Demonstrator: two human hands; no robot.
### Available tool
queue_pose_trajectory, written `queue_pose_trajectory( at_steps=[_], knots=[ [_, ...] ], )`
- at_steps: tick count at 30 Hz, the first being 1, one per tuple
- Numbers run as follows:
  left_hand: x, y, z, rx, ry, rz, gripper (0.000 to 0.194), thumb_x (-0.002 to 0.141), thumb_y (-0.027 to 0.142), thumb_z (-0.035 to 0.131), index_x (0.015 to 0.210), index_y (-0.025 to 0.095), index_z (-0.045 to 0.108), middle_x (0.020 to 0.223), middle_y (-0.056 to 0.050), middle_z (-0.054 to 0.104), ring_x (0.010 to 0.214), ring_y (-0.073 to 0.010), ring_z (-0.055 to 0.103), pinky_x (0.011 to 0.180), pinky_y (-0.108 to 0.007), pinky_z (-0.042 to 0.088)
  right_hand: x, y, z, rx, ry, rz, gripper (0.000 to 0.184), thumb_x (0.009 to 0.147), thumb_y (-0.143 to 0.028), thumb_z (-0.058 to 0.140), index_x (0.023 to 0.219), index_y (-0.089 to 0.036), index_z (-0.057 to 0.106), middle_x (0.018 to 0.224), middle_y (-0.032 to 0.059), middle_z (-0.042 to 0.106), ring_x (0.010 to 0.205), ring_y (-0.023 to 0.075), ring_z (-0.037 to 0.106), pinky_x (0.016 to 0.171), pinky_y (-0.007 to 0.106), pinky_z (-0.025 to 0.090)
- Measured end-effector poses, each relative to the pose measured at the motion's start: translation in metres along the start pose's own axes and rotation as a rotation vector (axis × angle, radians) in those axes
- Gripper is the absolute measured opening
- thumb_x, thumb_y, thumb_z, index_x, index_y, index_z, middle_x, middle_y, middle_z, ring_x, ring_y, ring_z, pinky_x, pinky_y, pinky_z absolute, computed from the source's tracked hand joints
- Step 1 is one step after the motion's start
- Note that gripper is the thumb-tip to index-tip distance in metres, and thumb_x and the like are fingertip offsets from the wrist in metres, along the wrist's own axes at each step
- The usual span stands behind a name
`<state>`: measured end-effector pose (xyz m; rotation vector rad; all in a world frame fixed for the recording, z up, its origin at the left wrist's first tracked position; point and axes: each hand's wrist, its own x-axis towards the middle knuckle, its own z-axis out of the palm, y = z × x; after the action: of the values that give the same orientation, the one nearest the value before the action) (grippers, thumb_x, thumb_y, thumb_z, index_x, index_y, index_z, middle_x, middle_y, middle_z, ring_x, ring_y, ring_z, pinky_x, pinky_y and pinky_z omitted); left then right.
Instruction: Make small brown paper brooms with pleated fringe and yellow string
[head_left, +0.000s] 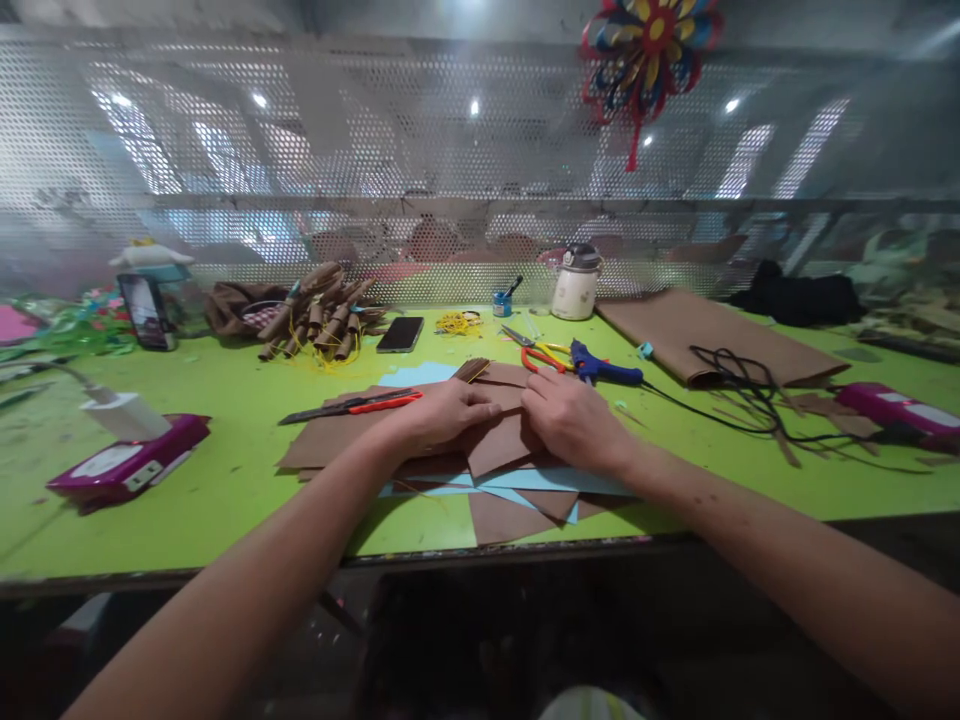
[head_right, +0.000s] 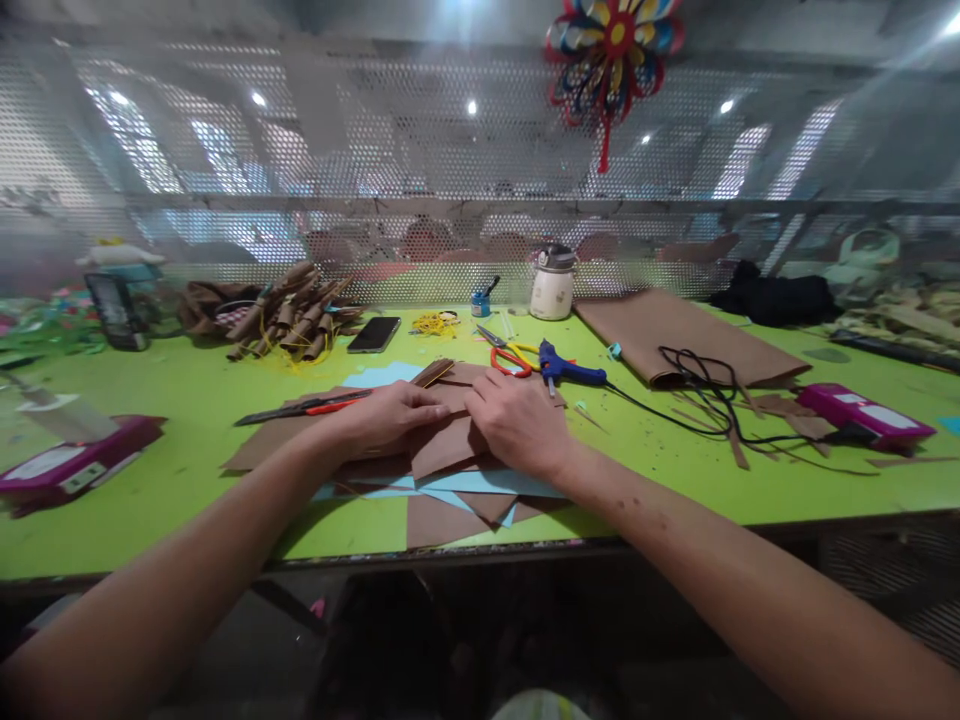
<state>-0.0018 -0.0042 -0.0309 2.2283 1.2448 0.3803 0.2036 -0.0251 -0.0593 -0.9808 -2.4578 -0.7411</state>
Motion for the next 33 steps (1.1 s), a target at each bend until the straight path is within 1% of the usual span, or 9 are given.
queue_pose_trajectory(
  at_steps=[4,7,10,14,16,21,25,28,33],
  knots=[
    [-0.002,0.003,0.001,-0.097,-0.004,-0.008,0.037,0.080,0.049,0.051,0.060,0.017,0.053,0.056,0.002,0.042,0.053,-0.0122,0.034,0.051,-0.025,0.025,-0.004,0.001,0.002,0.248,0.059,0.130,0.016,0.085,-0.012,0.045,0.081,-0.013,0.060,0.086,0.0114,0.061,0.086,0.0223,0.054,0.076,0.034,0.044],
    [-0.001,0.002,0.002,-0.159,-0.012,0.007,0.035,0.079,0.049,0.053,0.065,0.017,0.059,0.057,0.002,0.046,0.053,-0.0123,0.036,0.052,-0.024,0.026,-0.002,0.008,-0.006,0.595,0.098,0.349,0.019,0.076,-0.011,0.053,0.092,-0.012,0.063,0.091,0.0100,0.063,0.084,0.0199,0.057,0.075,0.032,0.046],
    [-0.001,0.000,0.003,-0.193,0.002,0.025,0.034,0.078,0.048,0.056,0.068,0.017,0.063,0.060,0.001,0.052,0.055,-0.0132,0.042,0.053,-0.024,0.029,0.006,0.017,-0.015,0.877,0.006,0.537,0.022,0.075,-0.016,0.056,0.095,-0.013,0.065,0.088,0.0071,0.067,0.076,0.0167,0.060,0.070,0.029,0.047],
    [0.000,0.000,0.005,-0.298,0.009,0.016,0.034,0.077,0.048,0.058,0.078,0.015,0.068,0.066,-0.001,0.059,0.058,-0.0143,0.048,0.054,-0.025,0.033,0.018,0.025,-0.016,0.993,-0.259,0.472,0.026,0.081,-0.036,0.056,0.081,-0.014,0.070,0.073,0.0044,0.067,0.070,0.0165,0.059,0.065,0.028,0.043],
    [0.000,0.000,0.005,-0.321,0.022,0.017,0.034,0.077,0.047,0.058,0.079,0.014,0.068,0.066,-0.002,0.059,0.058,-0.0140,0.048,0.054,-0.025,0.033,0.021,0.027,-0.011,1.028,-0.314,0.417,0.028,0.080,-0.039,0.058,0.078,-0.014,0.071,0.071,0.0039,0.067,0.069,0.0159,0.058,0.064,0.028,0.042],
    [0.000,0.000,0.003,-0.279,0.075,0.051,0.032,0.075,0.044,0.062,0.071,0.013,0.066,0.062,0.000,0.056,0.057,-0.0120,0.046,0.054,-0.024,0.033,0.019,0.026,0.002,1.147,-0.237,0.426,0.028,0.077,-0.040,0.063,0.072,-0.013,0.070,0.063,0.0010,0.061,0.059,0.0114,0.051,0.056,0.024,0.037],
    [-0.002,0.000,0.001,-0.329,0.033,-0.006,0.033,0.073,0.046,0.063,0.071,0.013,0.068,0.059,0.001,0.055,0.055,-0.0111,0.045,0.053,-0.024,0.033,0.011,0.026,0.005,1.261,-0.246,0.508,0.032,0.077,-0.043,0.063,0.069,-0.012,0.065,0.052,-0.0029,0.049,0.048,0.0075,0.039,0.047,0.023,0.028],
    [-0.003,0.001,-0.001,-0.333,0.013,-0.062,0.034,0.071,0.047,0.064,0.068,0.014,0.067,0.055,0.001,0.055,0.051,-0.0111,0.044,0.050,-0.024,0.031,0.006,0.028,0.002,1.264,-0.244,0.495,0.030,0.078,-0.041,0.061,0.067,-0.013,0.062,0.052,-0.0024,0.051,0.048,0.0078,0.040,0.048,0.023,0.029],
    [-0.001,-0.002,0.000,-0.157,0.068,-0.061,0.034,0.071,0.048,0.062,0.064,0.015,0.066,0.050,0.003,0.050,0.049,-0.0115,0.042,0.049,-0.025,0.029,0.003,0.029,0.000,1.108,-0.263,0.417,0.025,0.083,-0.036,0.055,0.073,-0.014,0.064,0.060,-0.0005,0.058,0.057,0.0103,0.048,0.056,0.023,0.035]
  ],
)
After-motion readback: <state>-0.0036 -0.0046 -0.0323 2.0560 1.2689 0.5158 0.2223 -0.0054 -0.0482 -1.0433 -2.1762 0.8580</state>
